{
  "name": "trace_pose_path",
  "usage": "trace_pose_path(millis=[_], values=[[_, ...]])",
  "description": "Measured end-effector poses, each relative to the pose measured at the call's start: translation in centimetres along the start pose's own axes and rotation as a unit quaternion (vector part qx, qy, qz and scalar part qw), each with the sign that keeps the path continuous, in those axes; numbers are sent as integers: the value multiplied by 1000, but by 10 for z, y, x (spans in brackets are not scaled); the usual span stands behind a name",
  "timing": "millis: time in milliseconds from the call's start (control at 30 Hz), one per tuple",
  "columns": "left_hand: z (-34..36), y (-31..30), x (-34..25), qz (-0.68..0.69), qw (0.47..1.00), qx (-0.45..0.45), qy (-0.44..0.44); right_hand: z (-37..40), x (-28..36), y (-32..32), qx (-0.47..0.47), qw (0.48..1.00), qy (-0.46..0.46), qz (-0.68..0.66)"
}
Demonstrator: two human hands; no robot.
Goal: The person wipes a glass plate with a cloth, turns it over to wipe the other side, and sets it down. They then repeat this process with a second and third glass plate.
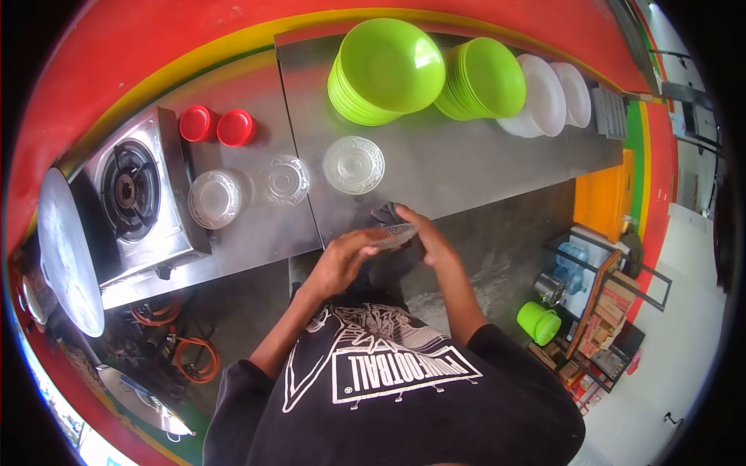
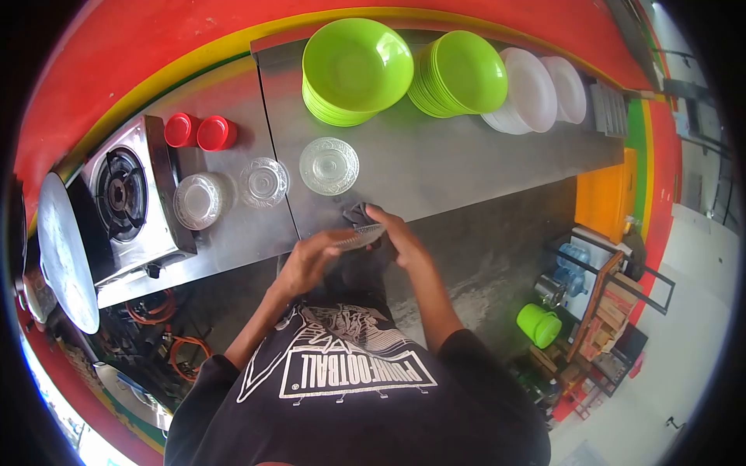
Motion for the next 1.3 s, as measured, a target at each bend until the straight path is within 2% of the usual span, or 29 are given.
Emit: trace_pose_path(millis=[33,67,100,200,300,367,400,500,633,900,1100,1300], values=[[-2,-1,-2,-59,998,4,38,3,4,0,28,1000,13,4],[-4,0,0,-117,990,7,77,8,14,1,60,998,-13,33],[-6,0,0,-175,978,10,117,5,18,1,50,996,-51,62],[-10,6,8,-19,998,-61,-3,-7,30,1,13,973,-184,138],[-24,13,47,14,985,-166,-38,-24,41,21,-35,917,-344,201],[-38,11,69,-38,973,-227,-12,-30,45,34,-86,866,-434,236],[-42,8,76,-66,966,-249,-4,-35,47,37,-117,849,-448,254],[-56,1,90,-149,953,-264,-18,-52,48,43,-138,844,-468,225],[-67,-6,102,-228,938,-246,-91,-66,49,41,-146,836,-476,233],[-78,-10,115,-239,937,-253,-34,-82,49,38,-129,821,-507,227],[-80,-15,119,-235,940,-248,-7,-88,43,37,-128,773,-567,254],[-81,-18,120,-213,942,-258,-4,-86,36,41,-168,746,-593,253]])
Point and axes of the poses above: each hand's wrist, its own z-axis away from the middle knuckle, its own y-axis out of the palm, x = y × z, the point moved 4 cm from there along -z, towards the middle knuckle, and after that the axes turned 10 degrees about -z, right-handed, at the moved point
